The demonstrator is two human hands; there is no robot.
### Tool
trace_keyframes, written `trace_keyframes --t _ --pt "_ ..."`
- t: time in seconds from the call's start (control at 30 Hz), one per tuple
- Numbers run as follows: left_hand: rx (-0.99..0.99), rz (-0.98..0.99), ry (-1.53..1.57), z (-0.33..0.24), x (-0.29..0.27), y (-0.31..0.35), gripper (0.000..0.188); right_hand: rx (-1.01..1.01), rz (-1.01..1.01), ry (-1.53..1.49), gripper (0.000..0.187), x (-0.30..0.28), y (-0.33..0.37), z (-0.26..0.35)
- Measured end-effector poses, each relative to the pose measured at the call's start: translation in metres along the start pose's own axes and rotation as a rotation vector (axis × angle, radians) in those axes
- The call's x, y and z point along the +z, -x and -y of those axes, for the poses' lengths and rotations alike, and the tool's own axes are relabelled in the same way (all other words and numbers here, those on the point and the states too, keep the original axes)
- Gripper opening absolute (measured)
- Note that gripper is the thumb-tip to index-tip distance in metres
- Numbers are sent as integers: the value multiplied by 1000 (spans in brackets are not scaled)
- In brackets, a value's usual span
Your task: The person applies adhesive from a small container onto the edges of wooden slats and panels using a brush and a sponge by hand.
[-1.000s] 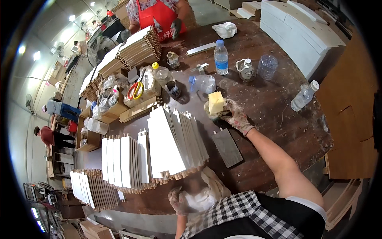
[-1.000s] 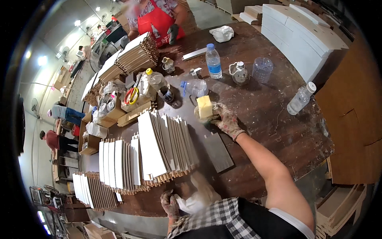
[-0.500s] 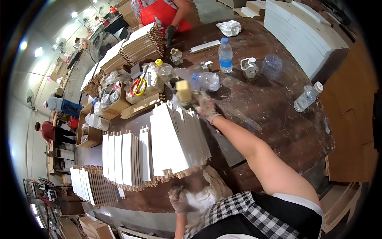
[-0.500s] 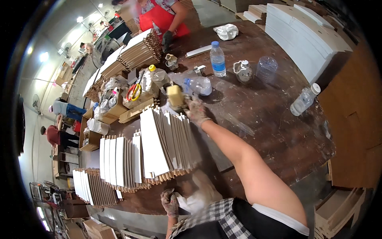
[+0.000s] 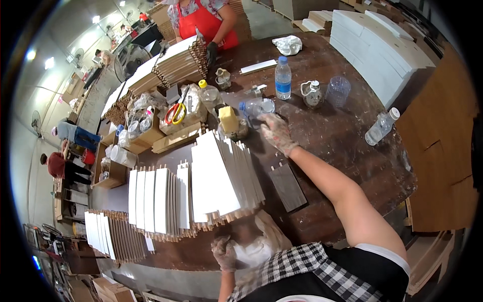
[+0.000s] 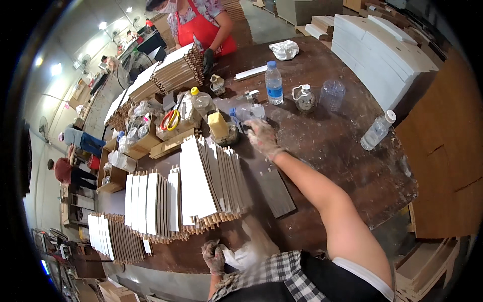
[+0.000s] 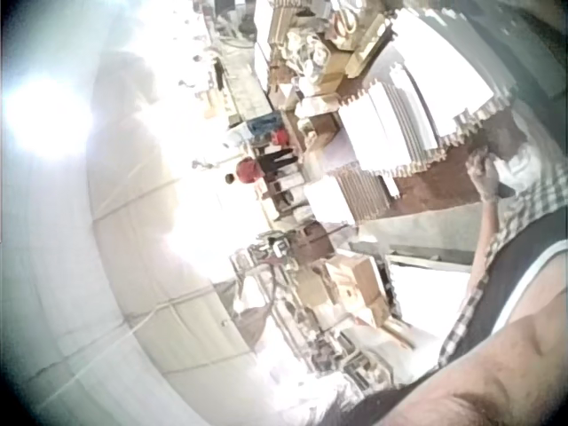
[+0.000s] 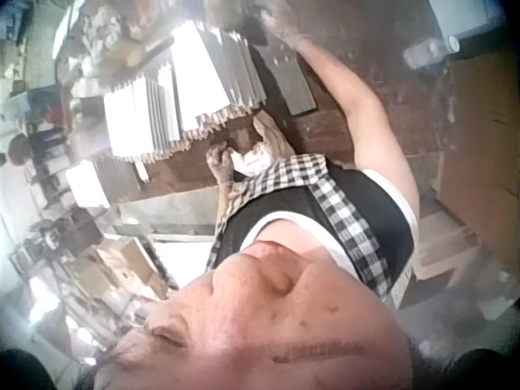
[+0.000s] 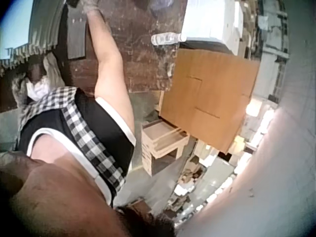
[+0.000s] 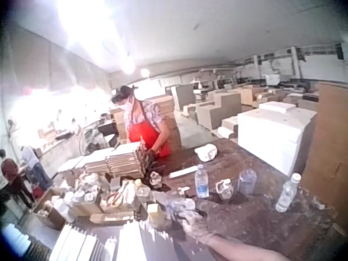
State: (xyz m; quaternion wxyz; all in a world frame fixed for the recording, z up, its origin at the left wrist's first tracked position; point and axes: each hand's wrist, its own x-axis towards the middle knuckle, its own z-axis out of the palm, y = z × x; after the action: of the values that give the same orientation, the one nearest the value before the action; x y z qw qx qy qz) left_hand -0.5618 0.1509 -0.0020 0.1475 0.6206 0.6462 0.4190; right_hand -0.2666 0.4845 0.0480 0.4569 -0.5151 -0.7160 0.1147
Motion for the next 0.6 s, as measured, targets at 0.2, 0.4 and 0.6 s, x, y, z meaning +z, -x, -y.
trace_keyframes --t 0.2,0.4,0.6 --pt "10 -24 -4 10 4 5 17 -119 129 534 42 79 -94 -9" --pt "1 -54 -103 10 7 6 19 -110 577 712 35 84 -124 -19" --pt "-52 -12 -59 16 4 9 19 -454 -37 233 28 26 -102 -66"
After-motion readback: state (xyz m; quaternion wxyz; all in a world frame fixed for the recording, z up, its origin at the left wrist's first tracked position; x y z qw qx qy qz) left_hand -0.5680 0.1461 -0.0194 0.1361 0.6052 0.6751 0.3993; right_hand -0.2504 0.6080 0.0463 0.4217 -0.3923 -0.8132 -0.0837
